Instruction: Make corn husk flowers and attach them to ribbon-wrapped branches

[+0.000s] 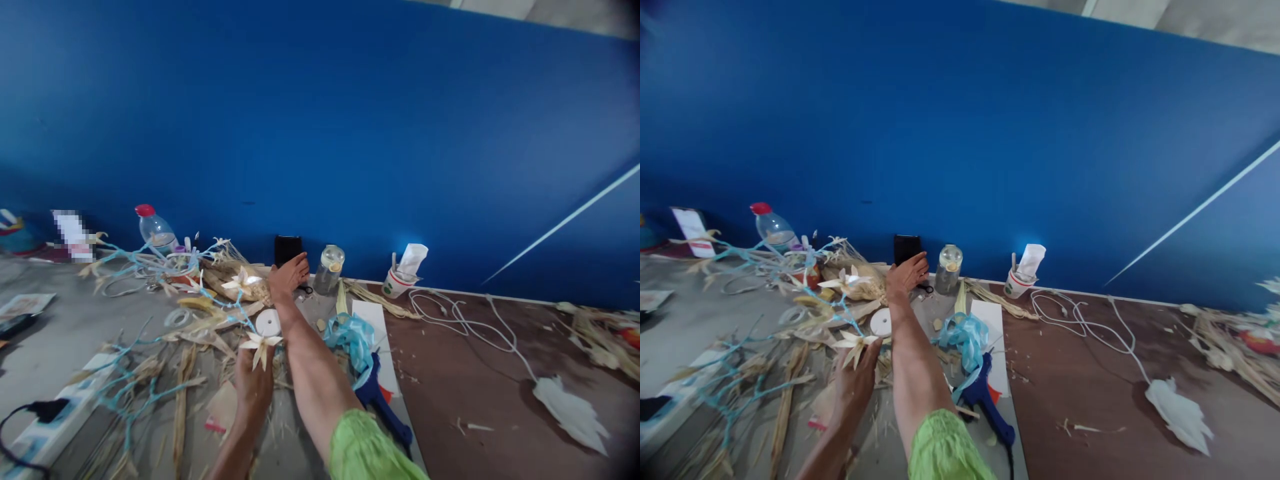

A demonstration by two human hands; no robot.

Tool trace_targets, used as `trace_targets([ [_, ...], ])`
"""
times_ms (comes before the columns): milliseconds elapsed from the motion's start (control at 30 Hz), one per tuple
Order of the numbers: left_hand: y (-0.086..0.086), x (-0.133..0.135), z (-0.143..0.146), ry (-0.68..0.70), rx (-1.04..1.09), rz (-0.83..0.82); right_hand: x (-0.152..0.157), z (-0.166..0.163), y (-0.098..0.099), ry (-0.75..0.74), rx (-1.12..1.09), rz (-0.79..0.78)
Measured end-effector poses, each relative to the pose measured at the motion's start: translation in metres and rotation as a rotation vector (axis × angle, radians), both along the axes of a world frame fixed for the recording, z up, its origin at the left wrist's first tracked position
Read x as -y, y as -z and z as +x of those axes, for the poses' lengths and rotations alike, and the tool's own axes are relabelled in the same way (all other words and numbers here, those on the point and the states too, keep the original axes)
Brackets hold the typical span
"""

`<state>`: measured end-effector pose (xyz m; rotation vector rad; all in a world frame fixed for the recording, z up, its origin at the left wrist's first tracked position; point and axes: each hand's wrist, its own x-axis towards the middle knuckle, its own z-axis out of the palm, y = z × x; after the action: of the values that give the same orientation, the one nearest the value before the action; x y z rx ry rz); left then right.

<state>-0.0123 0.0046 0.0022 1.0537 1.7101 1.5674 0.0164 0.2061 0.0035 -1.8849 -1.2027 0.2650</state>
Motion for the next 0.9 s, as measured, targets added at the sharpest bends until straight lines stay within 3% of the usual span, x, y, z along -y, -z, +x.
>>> trace_targets([
  [300, 0.002, 0.0, 0.003, -0.005, 0.048, -0.004, -0.003, 0.009, -0.006, -0.052, 0.032, -0.031],
  [467, 0.004, 0.002, 0.002, 0.001, 0.035, -0.031, 0.017, 0.013, -0.008, -0.085, 0.052, 0.0],
  [667, 0.006, 0.003, 0.004, -0.01, 0.065, -0.048, 0.052, 0.035, 0.008, -0.408, 0.333, 0.092],
  [800, 0.005, 0.002, 0.006, -0.012, 0.157, -0.019, 0.054, 0.048, 0.025, -0.636, 0.556, 0.021],
  [900, 0.003, 0.001, 0.006, -0.001, 0.211, -0.033, 0.048, 0.051, 0.03, -0.702, 0.634, 0.016],
])
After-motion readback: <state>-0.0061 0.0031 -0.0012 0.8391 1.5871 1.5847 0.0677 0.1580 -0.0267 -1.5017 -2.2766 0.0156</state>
